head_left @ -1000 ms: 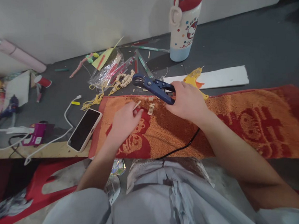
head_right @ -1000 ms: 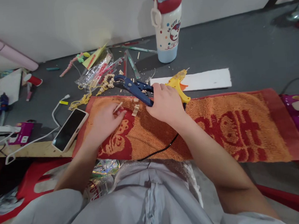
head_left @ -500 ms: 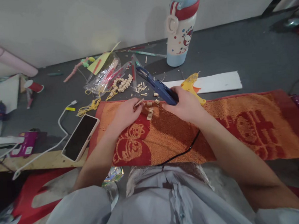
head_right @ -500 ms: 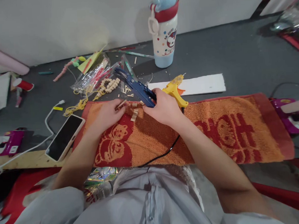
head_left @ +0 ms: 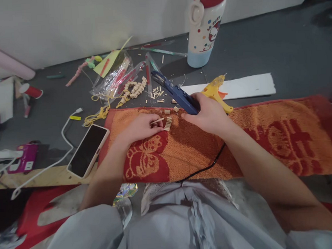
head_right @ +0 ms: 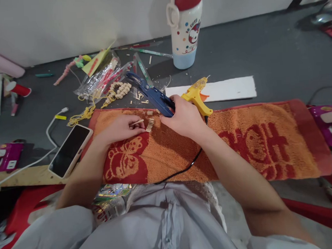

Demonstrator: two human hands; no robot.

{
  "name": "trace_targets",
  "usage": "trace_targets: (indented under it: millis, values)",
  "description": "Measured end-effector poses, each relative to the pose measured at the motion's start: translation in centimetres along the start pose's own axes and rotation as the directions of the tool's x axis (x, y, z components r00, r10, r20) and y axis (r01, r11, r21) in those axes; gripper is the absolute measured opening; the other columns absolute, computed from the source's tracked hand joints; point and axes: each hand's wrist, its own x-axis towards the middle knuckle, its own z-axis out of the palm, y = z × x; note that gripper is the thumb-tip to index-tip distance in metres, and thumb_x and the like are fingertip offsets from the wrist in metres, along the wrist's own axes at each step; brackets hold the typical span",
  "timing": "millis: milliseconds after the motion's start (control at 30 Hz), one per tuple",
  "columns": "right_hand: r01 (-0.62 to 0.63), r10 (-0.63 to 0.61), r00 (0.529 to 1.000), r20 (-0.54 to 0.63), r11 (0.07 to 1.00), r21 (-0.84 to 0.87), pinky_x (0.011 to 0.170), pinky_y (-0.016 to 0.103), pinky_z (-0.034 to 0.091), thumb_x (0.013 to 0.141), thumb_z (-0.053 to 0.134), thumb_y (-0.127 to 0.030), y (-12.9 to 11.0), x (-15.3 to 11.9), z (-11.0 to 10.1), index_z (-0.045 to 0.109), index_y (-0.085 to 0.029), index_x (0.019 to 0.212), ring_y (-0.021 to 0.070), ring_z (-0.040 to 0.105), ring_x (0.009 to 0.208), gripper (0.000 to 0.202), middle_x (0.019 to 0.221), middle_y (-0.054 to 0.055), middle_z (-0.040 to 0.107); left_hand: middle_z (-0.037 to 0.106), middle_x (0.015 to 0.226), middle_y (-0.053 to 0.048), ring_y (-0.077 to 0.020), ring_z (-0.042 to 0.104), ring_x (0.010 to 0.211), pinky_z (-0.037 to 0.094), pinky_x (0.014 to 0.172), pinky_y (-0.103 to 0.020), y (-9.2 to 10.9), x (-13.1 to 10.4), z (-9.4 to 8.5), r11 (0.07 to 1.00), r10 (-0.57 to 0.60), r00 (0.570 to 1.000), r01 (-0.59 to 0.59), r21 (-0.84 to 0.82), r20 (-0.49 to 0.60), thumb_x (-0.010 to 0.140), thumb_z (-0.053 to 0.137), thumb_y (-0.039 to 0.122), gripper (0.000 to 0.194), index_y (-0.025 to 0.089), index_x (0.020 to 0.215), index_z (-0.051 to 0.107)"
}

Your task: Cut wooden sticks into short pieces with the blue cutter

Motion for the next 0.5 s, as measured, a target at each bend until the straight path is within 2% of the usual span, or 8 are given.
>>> trace_targets:
  millis: [367, 433, 500]
  values:
    - [0.002, -0.002, 1.000, 0.011, 1.000, -0.023, 0.065, 0.035, 0.045, 0.068, 0.062, -0.042, -0.05, 0.00, 0.05, 0.058, -0.017, 0.103, 0.0274, 0.062, 0.081, 0.043, 0.095, 0.011, 0.067, 0.061, 0.072, 0.001, -0.0109, 0.052, 0.063, 0.039, 0.060, -0.024, -0.10, -0.10, 0.09, 1.000, 0.016, 1.000, -0.016, 0.014, 0.004, 0.080, 0.052, 0.030, 0.017, 0.017, 0.080, 0.062]
    - [-0.001, 0.001, 1.000, 0.008, 1.000, -0.022, 0.066, 0.035, 0.045, 0.068, 0.062, -0.043, -0.04, 0.03, 0.01, 0.058, -0.017, 0.102, 0.0278, 0.062, 0.081, 0.043, 0.094, 0.011, 0.068, 0.062, 0.078, 0.000, -0.0114, 0.054, 0.066, 0.041, 0.063, -0.024, -0.23, -0.16, 0.29, 1.000, 0.021, 0.999, -0.021, 0.010, -0.048, 0.080, 0.052, 0.030, 0.016, 0.017, 0.086, 0.059]
    - [-0.004, 0.004, 1.000, 0.006, 1.000, -0.020, 0.067, 0.036, 0.045, 0.068, 0.062, -0.043, -0.04, 0.04, -0.03, 0.058, -0.017, 0.102, 0.0284, 0.062, 0.082, 0.043, 0.094, 0.011, 0.068, 0.062, 0.091, -0.003, -0.0131, 0.056, 0.074, 0.044, 0.068, -0.026, -0.37, -0.22, 0.50, 0.999, 0.032, 0.988, -0.032, 0.003, -0.149, 0.081, 0.051, 0.030, 0.022, 0.017, 0.098, 0.054]
